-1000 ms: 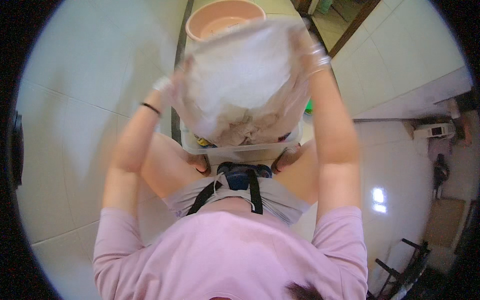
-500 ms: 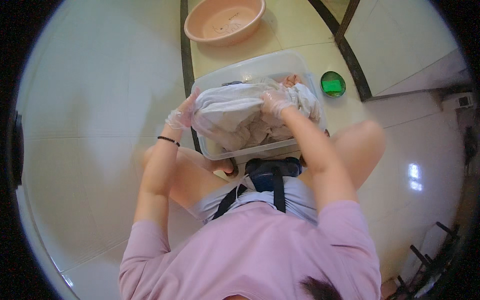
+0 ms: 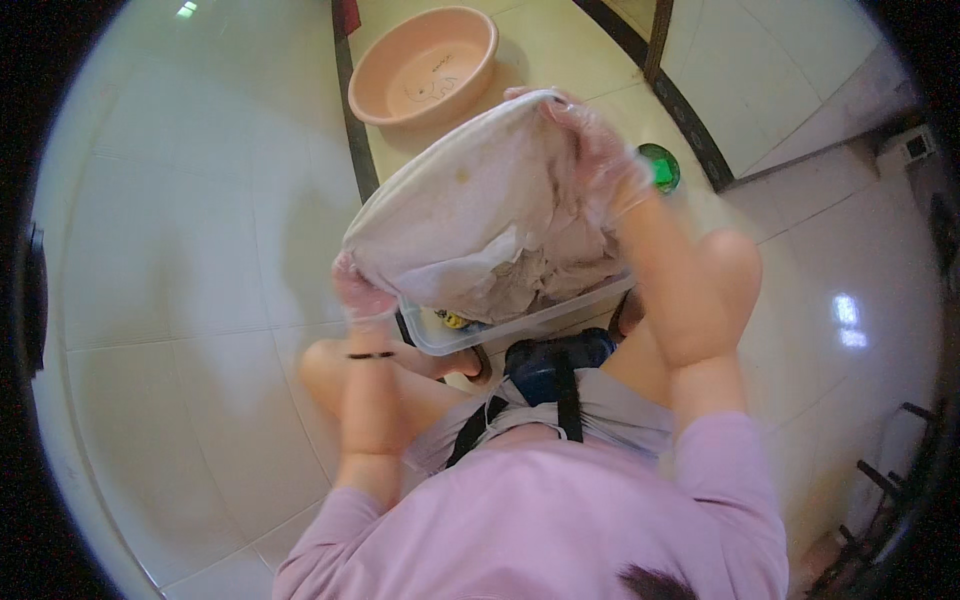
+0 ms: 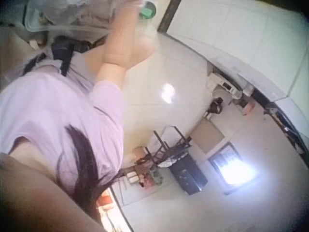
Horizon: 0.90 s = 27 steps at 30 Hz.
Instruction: The person sits on the floor and hand-washes a pile of clothes in a clear plastic tub. They repeatedly scrub, squeeze, and rinse the garments, occasionally using a green bar of soap to apply detergent directly to the fabric.
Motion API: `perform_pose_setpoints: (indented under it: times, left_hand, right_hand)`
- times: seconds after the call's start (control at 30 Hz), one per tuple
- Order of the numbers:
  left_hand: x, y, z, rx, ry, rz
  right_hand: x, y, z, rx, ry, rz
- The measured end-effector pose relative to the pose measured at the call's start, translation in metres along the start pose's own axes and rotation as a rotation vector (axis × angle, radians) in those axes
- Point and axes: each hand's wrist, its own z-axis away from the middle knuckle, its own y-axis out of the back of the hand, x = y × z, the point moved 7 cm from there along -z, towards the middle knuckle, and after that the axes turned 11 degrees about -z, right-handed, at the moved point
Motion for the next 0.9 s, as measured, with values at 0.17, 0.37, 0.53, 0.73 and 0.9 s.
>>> perform_pose_setpoints:
  times: [0.17, 0.37, 0.53, 0.73, 0.9]
  left_hand:
    - [-0.123, -0.048, -0.047, 0.012, 0.091, 0.406]
    - [-0.154, -0.105, -0.002, 0.098, 0.438, 0.371]
    - [-0.137, -0.062, -0.003, -0.124, 0.110, 0.170]
    - [-0.107, -0.128, 0.023, 0.070, 0.508, 0.247]
    - [-0.091, -0.111, 0.004, -0.004, 0.291, 0.248]
  right_hand:
    - [0.105, 0.041, -0.003, 0.129, 0.399, 1.615]
    - [0.122, 0.081, 0.008, 0.370, 0.153, 1.528]
    - [0.158, 0.028, 0.031, 0.237, 0.499, 1.587]
    - [0.123, 0.124, -0.008, 0.324, 0.175, 1.505]
    - [0.108, 0.140, -0.007, 0.488, 0.483, 0.759]
